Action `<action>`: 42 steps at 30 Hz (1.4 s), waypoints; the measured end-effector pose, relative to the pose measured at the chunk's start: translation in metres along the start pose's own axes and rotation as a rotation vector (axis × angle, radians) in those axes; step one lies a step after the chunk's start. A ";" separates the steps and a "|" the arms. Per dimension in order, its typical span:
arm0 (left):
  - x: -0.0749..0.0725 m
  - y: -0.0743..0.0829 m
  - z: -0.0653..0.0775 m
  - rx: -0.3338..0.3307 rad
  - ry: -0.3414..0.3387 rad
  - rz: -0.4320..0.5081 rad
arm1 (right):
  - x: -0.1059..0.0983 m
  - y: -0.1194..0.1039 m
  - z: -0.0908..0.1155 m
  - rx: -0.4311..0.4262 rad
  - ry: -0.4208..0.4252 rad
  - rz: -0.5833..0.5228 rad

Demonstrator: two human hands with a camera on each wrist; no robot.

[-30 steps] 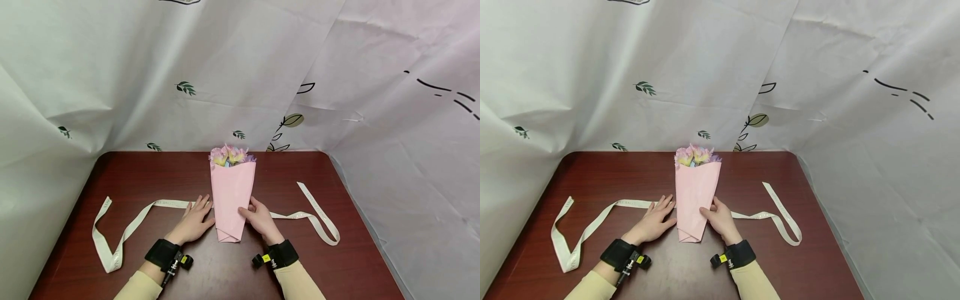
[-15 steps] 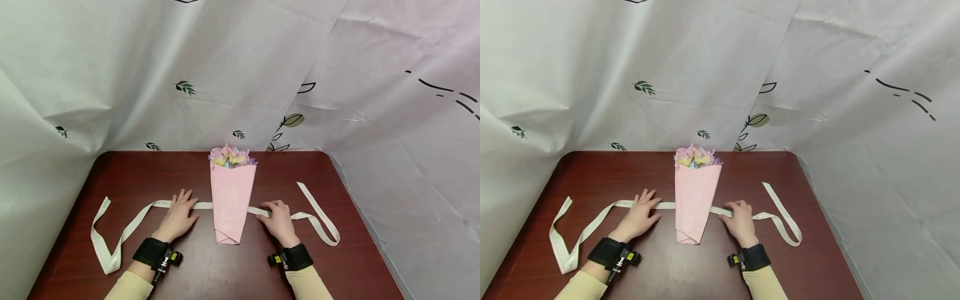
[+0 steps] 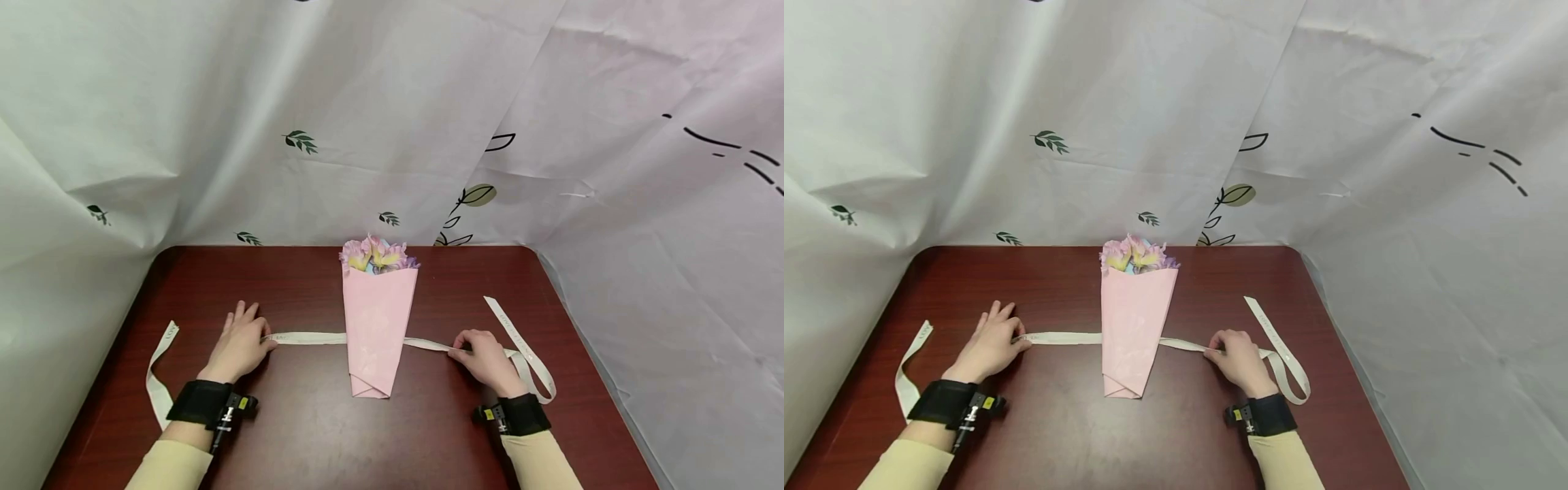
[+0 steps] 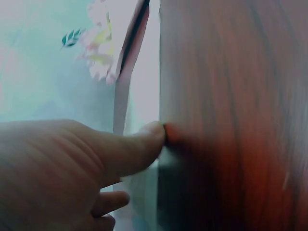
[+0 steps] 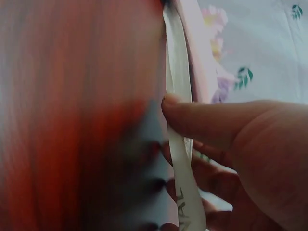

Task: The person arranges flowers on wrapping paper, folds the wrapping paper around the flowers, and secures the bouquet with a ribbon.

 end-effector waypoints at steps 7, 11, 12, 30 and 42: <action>-0.011 -0.012 0.006 -0.012 -0.023 0.030 | -0.015 0.012 0.004 0.032 -0.060 -0.085; -0.021 -0.013 0.006 -0.012 -0.029 0.158 | -0.024 0.013 0.008 0.052 -0.135 -0.190; -0.024 -0.013 0.006 -0.012 -0.043 0.199 | -0.027 0.013 0.008 0.060 -0.160 -0.223; -0.088 0.030 0.006 0.301 -0.187 0.916 | -0.140 -0.029 0.001 -0.055 -0.239 -0.353; -0.132 0.097 -0.010 0.534 -0.153 1.095 | -0.173 -0.103 -0.021 -0.204 -0.172 -0.299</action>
Point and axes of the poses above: each hand's wrist, its own z-axis away from the middle knuckle, its own x-axis out of the palm, y = z × x, the point moved 6 cm from there along -z, towards the middle knuckle, and after that the axes turned 10 degrees about -z, right-handed, at the moved point
